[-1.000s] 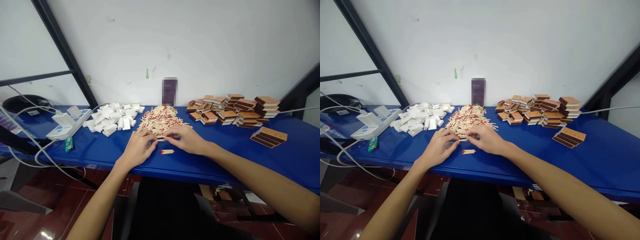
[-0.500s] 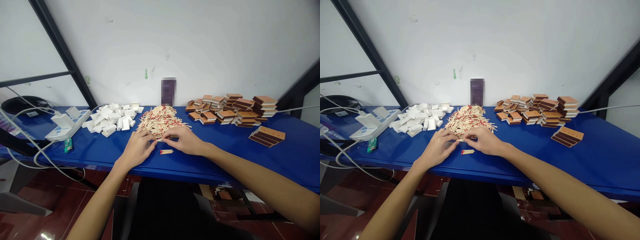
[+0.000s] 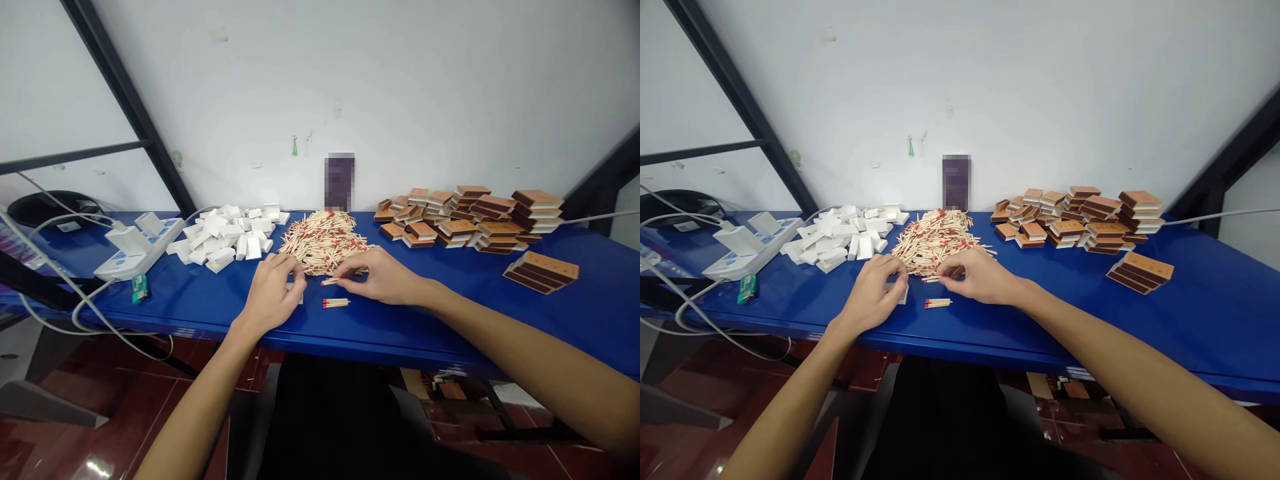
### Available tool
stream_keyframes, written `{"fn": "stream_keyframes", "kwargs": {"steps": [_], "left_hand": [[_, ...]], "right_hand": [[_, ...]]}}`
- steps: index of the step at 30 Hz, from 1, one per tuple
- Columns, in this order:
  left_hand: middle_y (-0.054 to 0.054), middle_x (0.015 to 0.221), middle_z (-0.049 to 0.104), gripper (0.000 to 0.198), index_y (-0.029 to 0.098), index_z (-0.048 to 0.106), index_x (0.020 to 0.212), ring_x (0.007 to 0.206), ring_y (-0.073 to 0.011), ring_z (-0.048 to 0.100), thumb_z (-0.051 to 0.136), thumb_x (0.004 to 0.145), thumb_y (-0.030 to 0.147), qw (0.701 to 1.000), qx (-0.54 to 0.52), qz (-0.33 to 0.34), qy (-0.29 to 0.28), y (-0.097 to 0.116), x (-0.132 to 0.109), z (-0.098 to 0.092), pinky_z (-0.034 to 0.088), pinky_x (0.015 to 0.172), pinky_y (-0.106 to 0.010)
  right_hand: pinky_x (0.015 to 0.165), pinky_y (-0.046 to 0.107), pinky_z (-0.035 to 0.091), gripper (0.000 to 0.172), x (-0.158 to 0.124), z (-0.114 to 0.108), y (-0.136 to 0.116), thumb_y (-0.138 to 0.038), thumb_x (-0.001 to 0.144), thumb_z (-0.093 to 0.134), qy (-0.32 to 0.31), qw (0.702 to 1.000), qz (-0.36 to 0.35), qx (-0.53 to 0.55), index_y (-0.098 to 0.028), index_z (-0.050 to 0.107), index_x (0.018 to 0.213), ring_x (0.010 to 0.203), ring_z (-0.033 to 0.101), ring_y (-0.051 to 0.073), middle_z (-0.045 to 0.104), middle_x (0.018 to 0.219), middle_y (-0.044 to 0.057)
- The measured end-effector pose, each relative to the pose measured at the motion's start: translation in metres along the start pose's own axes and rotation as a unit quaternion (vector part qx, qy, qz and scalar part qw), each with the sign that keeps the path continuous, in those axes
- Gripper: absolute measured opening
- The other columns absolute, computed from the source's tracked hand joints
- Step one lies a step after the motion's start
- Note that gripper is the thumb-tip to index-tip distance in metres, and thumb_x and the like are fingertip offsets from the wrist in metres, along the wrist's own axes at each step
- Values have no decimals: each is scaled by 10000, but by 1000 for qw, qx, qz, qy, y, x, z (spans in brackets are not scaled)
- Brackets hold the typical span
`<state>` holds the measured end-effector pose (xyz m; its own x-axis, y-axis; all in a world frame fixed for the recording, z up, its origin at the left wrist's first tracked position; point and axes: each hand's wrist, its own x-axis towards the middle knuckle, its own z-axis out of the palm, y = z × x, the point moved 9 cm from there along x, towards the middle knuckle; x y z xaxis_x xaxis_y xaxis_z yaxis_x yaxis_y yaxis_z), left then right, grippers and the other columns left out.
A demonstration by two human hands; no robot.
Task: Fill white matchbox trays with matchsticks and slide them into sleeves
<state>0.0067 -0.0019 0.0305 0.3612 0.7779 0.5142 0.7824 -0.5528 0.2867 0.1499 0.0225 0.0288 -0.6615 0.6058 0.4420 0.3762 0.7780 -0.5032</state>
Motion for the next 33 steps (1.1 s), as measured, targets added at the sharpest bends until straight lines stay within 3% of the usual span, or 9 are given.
{"fn": "stream_keyframes", "kwargs": {"steps": [6, 12, 20, 24, 27, 30, 33], "left_hand": [[-28, 826, 643, 229, 201, 469, 656, 832, -189, 578, 480, 884, 180, 994, -64, 10, 83, 2, -3, -17, 457, 785, -361], [-34, 885, 728, 278, 205, 427, 586, 882, -191, 652, 546, 833, 161, 985, -93, 52, 135, 12, -7, -27, 506, 820, -375], [7, 697, 698, 211, 208, 626, 700, 738, -147, 645, 626, 907, 243, 977, -105, 135, 127, 23, -11, -25, 521, 763, -324], [-10, 851, 755, 106, 222, 698, 867, 859, -168, 683, 630, 921, 283, 980, -90, 153, 85, 27, -11, -17, 521, 849, -351], [-29, 984, 760, 167, 220, 698, 977, 955, -181, 689, 535, 954, 188, 983, -65, 170, 32, 31, -10, -6, 498, 906, -373], [-18, 985, 750, 220, 214, 668, 974, 935, -168, 691, 468, 966, 122, 985, -55, 164, -4, 30, -9, 2, 495, 886, -342], [-9, 953, 735, 143, 215, 626, 999, 886, -164, 681, 495, 976, 161, 991, -48, 128, -7, 24, -7, 3, 501, 824, -303]], "right_hand": [[697, 267, 511, 112, -2, 9, -9, -205, 843, 638, -66, 997, -22, -25, -202, 750, 841, 728, 685, 150, 765, 826, 16], [713, 273, 495, 118, 0, 3, -10, -198, 864, 622, -35, 998, -33, -36, -203, 740, 866, 740, 676, 151, 756, 825, 17], [640, 269, 445, 164, 2, 0, 6, -246, 903, 609, -9, 998, 7, -60, -191, 757, 858, 685, 643, 150, 757, 798, 28], [617, 270, 462, 173, 2, -6, 21, -315, 873, 651, 28, 997, 71, 13, -197, 779, 865, 682, 659, 162, 776, 809, 24], [588, 273, 468, 210, 3, -9, 28, -350, 854, 661, 44, 992, 104, 53, -182, 783, 832, 666, 655, 173, 770, 773, 30], [585, 274, 469, 255, 4, -9, 29, -365, 871, 627, 43, 991, 109, 66, -169, 773, 799, 644, 634, 165, 745, 725, 27], [570, 271, 462, 273, 5, -9, 28, -378, 878, 612, 44, 990, 110, 74, -162, 763, 804, 613, 614, 153, 721, 693, 26]]}}
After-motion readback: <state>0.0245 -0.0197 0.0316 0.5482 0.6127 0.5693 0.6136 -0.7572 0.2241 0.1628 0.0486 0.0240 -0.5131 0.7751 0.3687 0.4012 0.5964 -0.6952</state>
